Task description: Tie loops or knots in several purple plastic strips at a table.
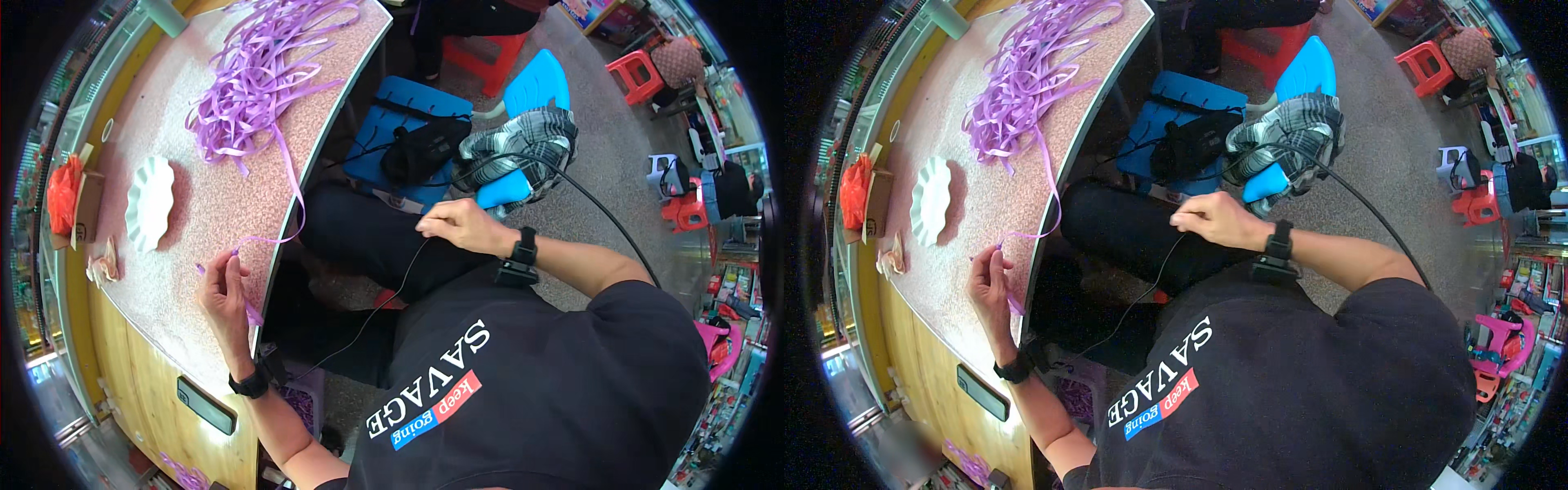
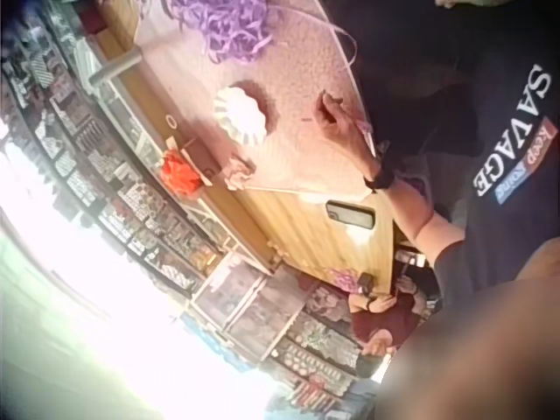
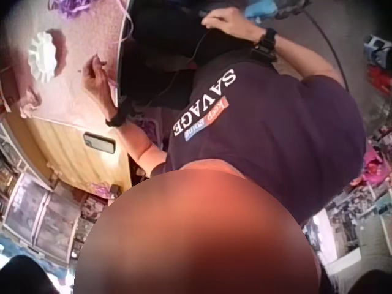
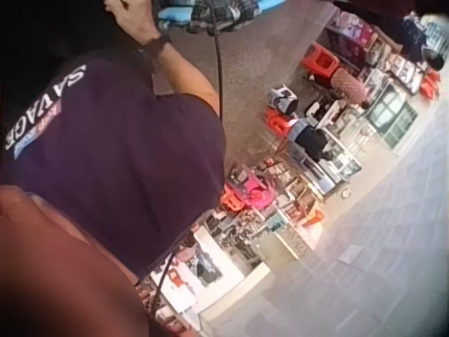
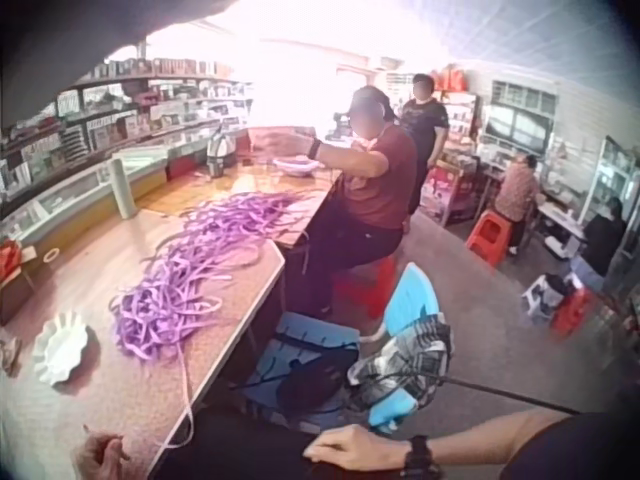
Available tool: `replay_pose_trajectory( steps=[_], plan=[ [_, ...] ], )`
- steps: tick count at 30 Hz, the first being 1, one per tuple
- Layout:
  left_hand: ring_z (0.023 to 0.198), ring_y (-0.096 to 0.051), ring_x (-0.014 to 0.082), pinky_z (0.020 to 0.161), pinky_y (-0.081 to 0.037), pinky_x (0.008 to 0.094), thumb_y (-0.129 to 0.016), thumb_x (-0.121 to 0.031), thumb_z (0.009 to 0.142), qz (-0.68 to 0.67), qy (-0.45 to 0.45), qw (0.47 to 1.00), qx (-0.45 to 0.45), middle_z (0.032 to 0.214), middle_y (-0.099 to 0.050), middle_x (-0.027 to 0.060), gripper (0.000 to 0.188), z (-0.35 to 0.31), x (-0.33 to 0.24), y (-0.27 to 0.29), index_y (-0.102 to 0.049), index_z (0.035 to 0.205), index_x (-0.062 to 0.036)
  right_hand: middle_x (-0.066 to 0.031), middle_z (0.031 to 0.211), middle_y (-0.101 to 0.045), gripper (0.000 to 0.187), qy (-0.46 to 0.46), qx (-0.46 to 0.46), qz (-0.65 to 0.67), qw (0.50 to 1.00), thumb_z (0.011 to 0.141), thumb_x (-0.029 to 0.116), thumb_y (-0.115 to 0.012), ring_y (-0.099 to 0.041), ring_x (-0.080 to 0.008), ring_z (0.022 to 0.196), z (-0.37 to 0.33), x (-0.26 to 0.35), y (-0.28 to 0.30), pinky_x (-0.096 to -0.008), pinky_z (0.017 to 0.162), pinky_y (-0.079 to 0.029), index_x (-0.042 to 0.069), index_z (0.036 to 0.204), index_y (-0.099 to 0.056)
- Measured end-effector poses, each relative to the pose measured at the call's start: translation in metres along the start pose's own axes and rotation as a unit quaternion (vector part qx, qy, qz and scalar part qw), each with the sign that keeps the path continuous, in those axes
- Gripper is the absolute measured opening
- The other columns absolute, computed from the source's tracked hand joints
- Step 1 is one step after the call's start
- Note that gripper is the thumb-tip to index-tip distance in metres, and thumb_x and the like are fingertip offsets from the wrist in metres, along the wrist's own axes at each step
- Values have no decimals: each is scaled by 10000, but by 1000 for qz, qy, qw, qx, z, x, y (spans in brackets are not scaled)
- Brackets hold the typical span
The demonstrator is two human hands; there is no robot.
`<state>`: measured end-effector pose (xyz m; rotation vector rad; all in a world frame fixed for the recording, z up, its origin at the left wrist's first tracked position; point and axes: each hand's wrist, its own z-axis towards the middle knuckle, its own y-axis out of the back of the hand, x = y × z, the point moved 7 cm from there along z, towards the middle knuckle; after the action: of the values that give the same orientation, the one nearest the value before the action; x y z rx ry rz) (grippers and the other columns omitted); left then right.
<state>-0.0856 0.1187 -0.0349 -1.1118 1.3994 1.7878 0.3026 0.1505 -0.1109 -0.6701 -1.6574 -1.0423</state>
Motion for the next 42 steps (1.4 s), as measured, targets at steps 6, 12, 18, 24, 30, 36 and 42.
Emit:
replay_pose_trajectory(
  steps=[6,12,18,24,30,36,42],
  plan=[
    [604,-443,12,529,-336,181,-600,-144,997,-33,60,998,7,763,-621,-23,168,-4,6,-5,-670,1108,-38,-70,851,-718,286,-186,-11,-70,980,968,262,-630,-679,-114,814,-48,-78,37,-253,717,-531,-5,909,-714],
    [602,-450,22,535,-344,187,-604,-155,997,-45,52,998,-6,758,-620,-20,171,-2,7,-6,-672,1100,-37,-162,1369,-527,743,-536,-125,117,827,883,552,-662,-585,-263,1174,-95,-157,56,-402,957,-489,64,1408,-464],
    [631,-458,25,558,-344,181,-602,-166,999,-26,49,998,-12,770,-610,-21,171,-4,5,-5,-669,1091,-39,-145,1453,-422,860,-416,-216,211,858,846,537,-718,-524,-325,1253,-67,-169,48,-470,1018,-460,69,1464,-344],
    [669,-462,25,593,-344,170,-606,-187,999,-29,59,998,-11,789,-599,-29,175,-4,8,-7,-665,1092,-51,-140,1334,-515,616,-347,-306,249,851,905,329,-692,-589,-318,1169,-62,-190,52,-430,956,-514,33,1367,-413],
    [674,-458,25,594,-337,169,-611,-189,996,-29,68,997,-15,791,-595,-33,176,-4,12,-6,-664,1098,-55,-147,1237,-573,428,-335,-353,176,856,925,210,-624,-652,-313,1072,-59,-198,102,-414,891,-549,-7,1262,-473],
    [678,-504,40,602,-376,183,-609,-158,993,-35,73,996,-26,782,-614,-14,169,-5,13,-5,-668,1093,-36,-79,1118,-645,336,-345,-351,137,860,910,265,-639,-682,-228,959,-59,-196,136,-341,767,-567,38,1153,-589],
    [702,-563,59,626,-423,199,-606,-120,989,-32,72,997,-27,772,-633,8,154,-4,11,-5,-669,1079,-12,-201,1115,-670,483,-315,-207,-244,894,883,403,-654,-686,-350,919,-62,-160,149,-455,764,-552,10,1161,-616]
  ],
)
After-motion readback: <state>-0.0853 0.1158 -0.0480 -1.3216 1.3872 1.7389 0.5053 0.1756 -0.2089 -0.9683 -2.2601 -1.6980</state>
